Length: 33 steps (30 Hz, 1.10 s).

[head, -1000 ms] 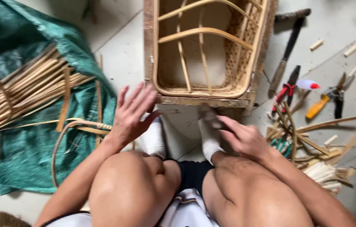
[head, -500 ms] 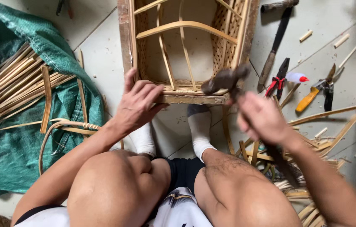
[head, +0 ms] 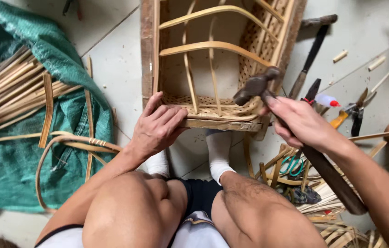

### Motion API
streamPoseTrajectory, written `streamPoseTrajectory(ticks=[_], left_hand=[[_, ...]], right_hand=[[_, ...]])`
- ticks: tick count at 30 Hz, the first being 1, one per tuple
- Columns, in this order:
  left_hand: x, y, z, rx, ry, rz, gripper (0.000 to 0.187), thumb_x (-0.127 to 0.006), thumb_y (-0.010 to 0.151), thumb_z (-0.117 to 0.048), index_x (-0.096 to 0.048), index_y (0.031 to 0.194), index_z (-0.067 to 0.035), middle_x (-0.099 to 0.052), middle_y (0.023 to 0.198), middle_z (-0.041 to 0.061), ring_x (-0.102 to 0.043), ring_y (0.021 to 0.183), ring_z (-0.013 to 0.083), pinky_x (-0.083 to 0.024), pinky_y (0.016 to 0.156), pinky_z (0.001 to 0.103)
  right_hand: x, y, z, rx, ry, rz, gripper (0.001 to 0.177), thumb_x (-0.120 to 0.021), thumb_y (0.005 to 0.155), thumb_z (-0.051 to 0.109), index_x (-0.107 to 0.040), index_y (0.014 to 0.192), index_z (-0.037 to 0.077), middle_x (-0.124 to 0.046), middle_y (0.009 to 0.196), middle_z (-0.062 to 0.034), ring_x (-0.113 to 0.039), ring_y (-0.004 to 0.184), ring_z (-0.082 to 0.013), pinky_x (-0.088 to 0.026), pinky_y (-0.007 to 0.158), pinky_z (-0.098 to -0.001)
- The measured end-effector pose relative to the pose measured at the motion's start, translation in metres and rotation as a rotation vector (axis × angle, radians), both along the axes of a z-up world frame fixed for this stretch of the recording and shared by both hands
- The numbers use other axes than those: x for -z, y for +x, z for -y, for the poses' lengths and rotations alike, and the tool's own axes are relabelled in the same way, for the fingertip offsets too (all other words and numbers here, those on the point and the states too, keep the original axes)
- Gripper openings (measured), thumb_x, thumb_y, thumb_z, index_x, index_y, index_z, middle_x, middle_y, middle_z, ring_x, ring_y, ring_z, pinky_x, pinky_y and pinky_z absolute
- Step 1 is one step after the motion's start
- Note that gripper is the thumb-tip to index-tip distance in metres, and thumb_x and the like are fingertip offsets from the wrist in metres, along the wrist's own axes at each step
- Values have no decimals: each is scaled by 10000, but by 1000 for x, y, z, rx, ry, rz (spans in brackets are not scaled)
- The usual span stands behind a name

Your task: The person inserts thin bamboo strips into a rectangular basket frame, secures them with a hammer, and applies glue along the edges to reinforce the structure.

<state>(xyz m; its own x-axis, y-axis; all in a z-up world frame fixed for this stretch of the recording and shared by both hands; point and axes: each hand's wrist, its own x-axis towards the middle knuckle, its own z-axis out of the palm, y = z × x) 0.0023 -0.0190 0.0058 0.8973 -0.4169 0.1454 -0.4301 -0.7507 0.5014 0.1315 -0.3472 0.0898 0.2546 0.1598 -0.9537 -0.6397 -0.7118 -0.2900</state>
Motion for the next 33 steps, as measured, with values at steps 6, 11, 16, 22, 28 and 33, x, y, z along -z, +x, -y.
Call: streamPoseTrajectory(ticks=[6, 11, 16, 22, 28, 33], left_hand=[[-1, 1, -2, -3, -27, 3, 482, -848, 807, -239, -677, 1219, -56, -708, 1129, 53, -654, 1067, 211, -331, 1225, 510], [2, -6, -3, -84, -32, 3, 505, -881, 731, -245, -672, 1152, -61, -685, 1046, 58, -643, 1058, 239, -292, 1222, 548], [4, -8, -5, -65, -18, -29, 489, -900, 721, -251, -669, 1112, -69, -670, 990, 48, -636, 1005, 227, -297, 1229, 551], [10, -11, -2, -48, -45, 31, 514, -870, 806, -235, -643, 1225, -43, -685, 1140, 75, -637, 1129, 251, -311, 1229, 555], [6, -19, -18, 2, -5, 111, 598, -742, 854, -57, -590, 1429, -122, -638, 1398, 148, -581, 1337, 301, -290, 1224, 550], [8, -21, -19, 49, 103, 162, 655, -687, 829, 14, -600, 1446, -190, -621, 1360, 111, -583, 1321, 283, -273, 1235, 552]], right_hand=[[-13, -12, -8, -21, 50, 34, 485, -414, 999, 469, -672, 1096, 71, -452, 508, -14, -369, 328, -103, -292, 316, -277], [-19, -1, -25, 68, 192, 32, 484, -403, 1003, 466, -661, 1099, 68, -438, 491, -7, -347, 311, -97, -267, 297, -268], [3, -13, -56, -52, 194, -43, 478, -406, 1036, 452, -656, 1102, 50, -451, 517, -6, -370, 340, -91, -279, 313, -267], [-10, -23, -16, 88, 287, 78, 415, -423, 1013, 393, -652, 1177, 87, -503, 536, 2, -397, 352, -88, -323, 323, -260], [-3, -88, 58, 147, -55, 858, 336, -496, 1100, 303, -616, 1260, 33, -570, 646, -39, -534, 534, -123, -422, 470, -296], [39, -124, 56, 0, -7, 986, 287, -536, 1080, 280, -590, 1202, 26, -619, 678, -53, -622, 546, -148, -499, 510, -321]])
